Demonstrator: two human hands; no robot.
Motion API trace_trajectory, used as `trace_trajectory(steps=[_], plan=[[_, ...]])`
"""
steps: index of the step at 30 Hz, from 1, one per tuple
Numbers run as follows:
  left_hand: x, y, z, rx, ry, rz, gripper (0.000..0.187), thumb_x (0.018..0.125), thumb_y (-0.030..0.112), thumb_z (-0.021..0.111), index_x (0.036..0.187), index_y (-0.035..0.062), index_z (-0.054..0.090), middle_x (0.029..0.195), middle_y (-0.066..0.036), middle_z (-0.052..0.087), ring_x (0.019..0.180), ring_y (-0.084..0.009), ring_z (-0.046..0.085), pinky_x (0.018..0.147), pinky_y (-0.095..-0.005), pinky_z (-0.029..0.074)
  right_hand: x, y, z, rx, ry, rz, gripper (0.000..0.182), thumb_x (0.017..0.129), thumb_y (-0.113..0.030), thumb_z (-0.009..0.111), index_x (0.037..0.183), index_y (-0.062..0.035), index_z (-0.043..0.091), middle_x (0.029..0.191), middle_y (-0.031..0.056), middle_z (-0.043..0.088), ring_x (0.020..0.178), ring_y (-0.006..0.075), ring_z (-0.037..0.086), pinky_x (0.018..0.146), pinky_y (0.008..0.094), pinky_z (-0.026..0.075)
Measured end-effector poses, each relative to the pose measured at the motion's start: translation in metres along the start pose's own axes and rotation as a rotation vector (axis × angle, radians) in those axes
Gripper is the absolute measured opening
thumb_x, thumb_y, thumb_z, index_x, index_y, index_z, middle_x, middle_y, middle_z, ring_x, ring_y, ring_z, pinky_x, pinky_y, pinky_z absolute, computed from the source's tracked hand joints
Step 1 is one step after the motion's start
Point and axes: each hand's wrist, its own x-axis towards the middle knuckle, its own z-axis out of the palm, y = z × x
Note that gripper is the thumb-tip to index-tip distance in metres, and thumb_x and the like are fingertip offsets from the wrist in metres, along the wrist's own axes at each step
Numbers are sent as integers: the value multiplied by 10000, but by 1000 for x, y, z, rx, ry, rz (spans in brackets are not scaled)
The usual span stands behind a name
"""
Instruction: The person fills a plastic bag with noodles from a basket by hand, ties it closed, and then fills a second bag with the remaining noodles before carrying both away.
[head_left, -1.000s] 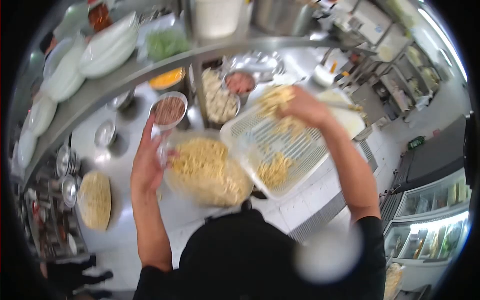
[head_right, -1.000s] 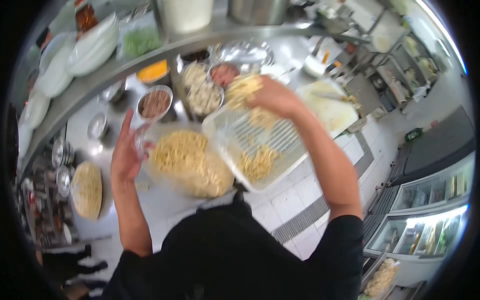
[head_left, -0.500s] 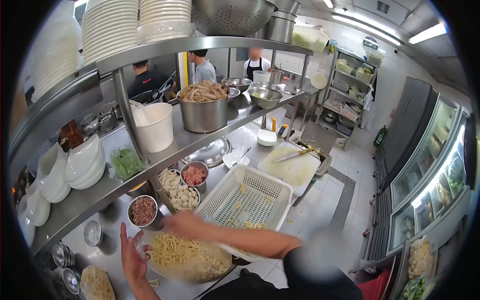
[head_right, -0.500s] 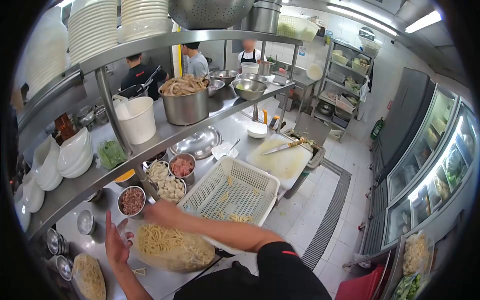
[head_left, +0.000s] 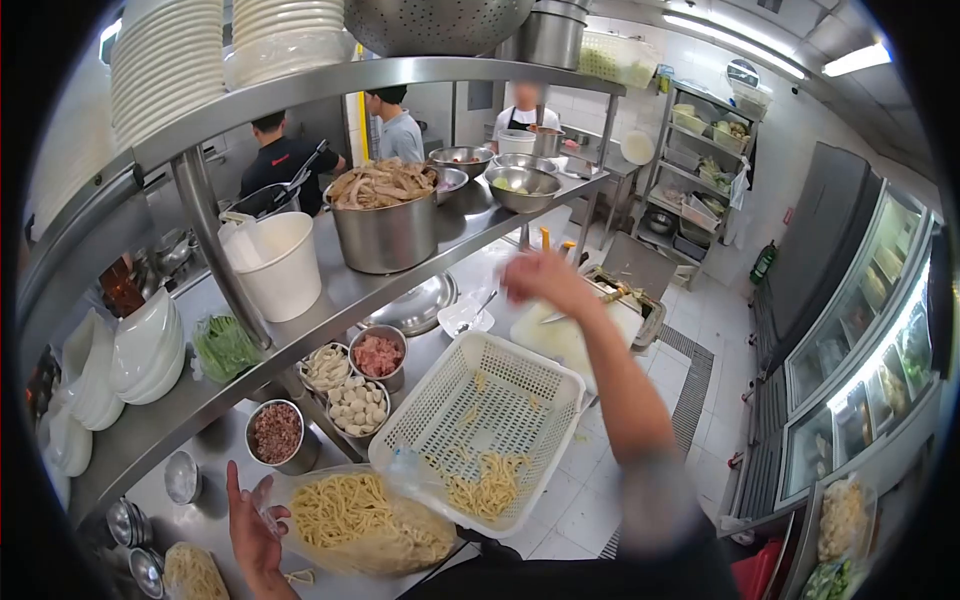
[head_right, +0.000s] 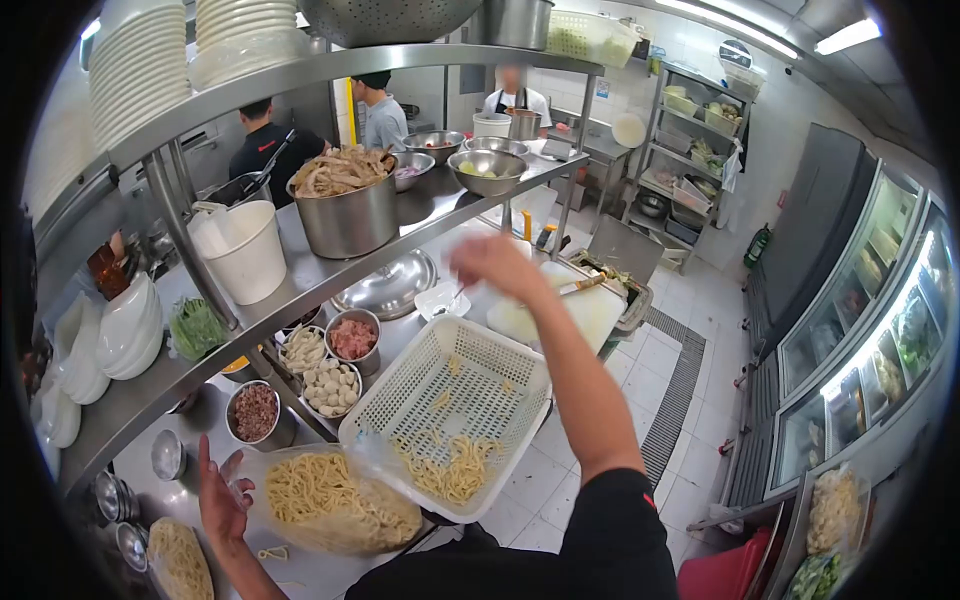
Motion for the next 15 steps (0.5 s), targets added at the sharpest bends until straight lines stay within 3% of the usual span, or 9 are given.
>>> trace_trajectory(steps=[1,3,4,6,10,12,15], plan=[[-1,0,-2,-1,12,4,669,955,320,515,1519,295,156,1204,-142,570,635,-185,645,401,-214,455,-6,68,18,-109,-44,60,293,862,-324,638,904,-43,705,737,50,677,638,106,618,644,282,515],[0,-2,-6,-6,6,1,656,958,313,505,1518,298,163,1207,-141,568,637,-186,645,402,-209,450,-36,159,63,-613,-190,292,410,754,-312,736,1087,-80,688,953,155,703,875,277,673,805,382,515],[1,-2,-8,-10,9,11,656,958,313,505,1518,298,163,1207,-141,568,637,-186,645,402,-209,450,-59,213,84,-675,-269,276,546,677,-292,788,1164,-85,653,1052,177,681,1000,330,644,892,412,488],[1,-2,-13,-13,-10,-11,643,961,308,491,1516,308,164,1203,-142,566,636,-189,643,410,-225,460,-106,259,123,-657,-426,365,764,613,-276,811,1304,-92,541,1126,177,655,1047,327,627,895,409,493],[0,-2,-13,-16,-12,-30,637,965,308,480,1514,317,157,1188,-147,568,634,-205,642,419,-249,473,-164,257,188,-730,-537,417,676,687,-273,751,1299,-100,523,1108,171,647,1021,357,618,883,432,484],[2,-2,-16,-9,-5,-44,630,970,309,467,1512,326,147,1177,-153,569,629,-221,637,430,-271,483,-172,258,210,-597,-553,168,508,754,-314,694,1214,-123,597,1049,175,661,996,366,623,868,440,485],[2,-1,-22,-16,-13,-64,622,974,315,458,1511,333,145,1160,-153,574,626,-226,633,436,-275,482,-134,231,185,-492,-533,181,368,823,-350,625,1116,-132,663,1005,185,669,999,362,626,867,443,485]])
